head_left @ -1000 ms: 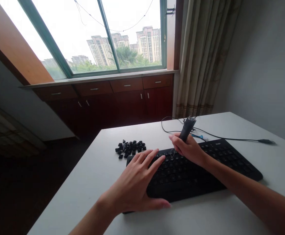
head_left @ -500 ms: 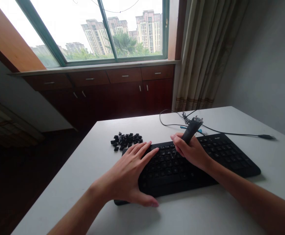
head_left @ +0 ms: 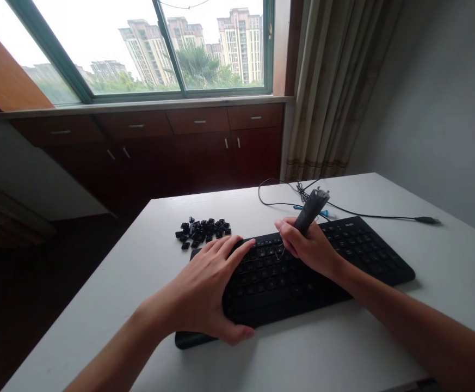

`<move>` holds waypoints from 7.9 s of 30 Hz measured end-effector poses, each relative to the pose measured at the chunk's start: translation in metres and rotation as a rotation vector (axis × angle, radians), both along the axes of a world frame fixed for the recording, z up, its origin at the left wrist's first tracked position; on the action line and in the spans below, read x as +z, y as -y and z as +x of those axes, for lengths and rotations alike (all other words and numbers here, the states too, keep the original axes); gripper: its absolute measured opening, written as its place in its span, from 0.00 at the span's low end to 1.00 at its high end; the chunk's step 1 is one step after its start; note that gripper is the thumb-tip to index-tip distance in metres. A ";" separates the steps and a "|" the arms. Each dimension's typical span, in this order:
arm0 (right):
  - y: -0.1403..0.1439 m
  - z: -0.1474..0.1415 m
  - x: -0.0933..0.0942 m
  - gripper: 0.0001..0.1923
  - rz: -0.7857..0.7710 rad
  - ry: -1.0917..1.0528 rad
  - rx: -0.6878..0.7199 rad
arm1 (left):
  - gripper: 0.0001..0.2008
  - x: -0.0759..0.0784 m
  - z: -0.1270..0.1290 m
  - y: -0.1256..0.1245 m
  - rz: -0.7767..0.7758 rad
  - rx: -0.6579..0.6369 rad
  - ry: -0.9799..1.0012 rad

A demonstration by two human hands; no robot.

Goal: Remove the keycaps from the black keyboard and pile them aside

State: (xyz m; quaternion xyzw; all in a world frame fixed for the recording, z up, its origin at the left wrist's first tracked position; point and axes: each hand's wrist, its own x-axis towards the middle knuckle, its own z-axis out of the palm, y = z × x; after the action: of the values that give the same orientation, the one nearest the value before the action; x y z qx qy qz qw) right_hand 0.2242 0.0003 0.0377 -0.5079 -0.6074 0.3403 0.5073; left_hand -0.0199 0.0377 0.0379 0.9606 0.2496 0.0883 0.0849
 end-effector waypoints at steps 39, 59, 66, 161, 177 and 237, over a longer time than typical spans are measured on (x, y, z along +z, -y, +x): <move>0.014 -0.012 -0.004 0.27 -0.131 0.136 0.271 | 0.09 -0.005 0.007 0.000 0.244 -0.271 0.246; 0.015 -0.020 -0.005 0.25 -0.140 0.218 0.301 | 0.12 -0.001 0.011 0.004 0.243 -0.350 0.308; 0.010 -0.027 -0.002 0.25 -0.152 0.284 0.259 | 0.09 -0.003 0.010 0.004 0.249 -0.346 0.315; 0.017 -0.034 -0.019 0.23 -0.069 0.063 0.109 | 0.09 -0.006 0.005 -0.005 0.234 -0.180 0.213; -0.018 -0.036 -0.006 0.15 0.092 0.411 0.388 | 0.11 -0.009 0.001 -0.009 0.309 -0.220 0.236; 0.007 -0.044 -0.009 0.24 0.029 -0.205 -0.025 | 0.10 -0.003 -0.010 -0.021 0.245 -0.020 0.237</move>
State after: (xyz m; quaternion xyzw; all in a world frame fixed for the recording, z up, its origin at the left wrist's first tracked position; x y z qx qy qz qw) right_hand 0.1802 -0.0065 0.0287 -0.4705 -0.5508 0.3753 0.5783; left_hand -0.0302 0.0586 0.0348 0.9490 0.2156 0.2298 -0.0030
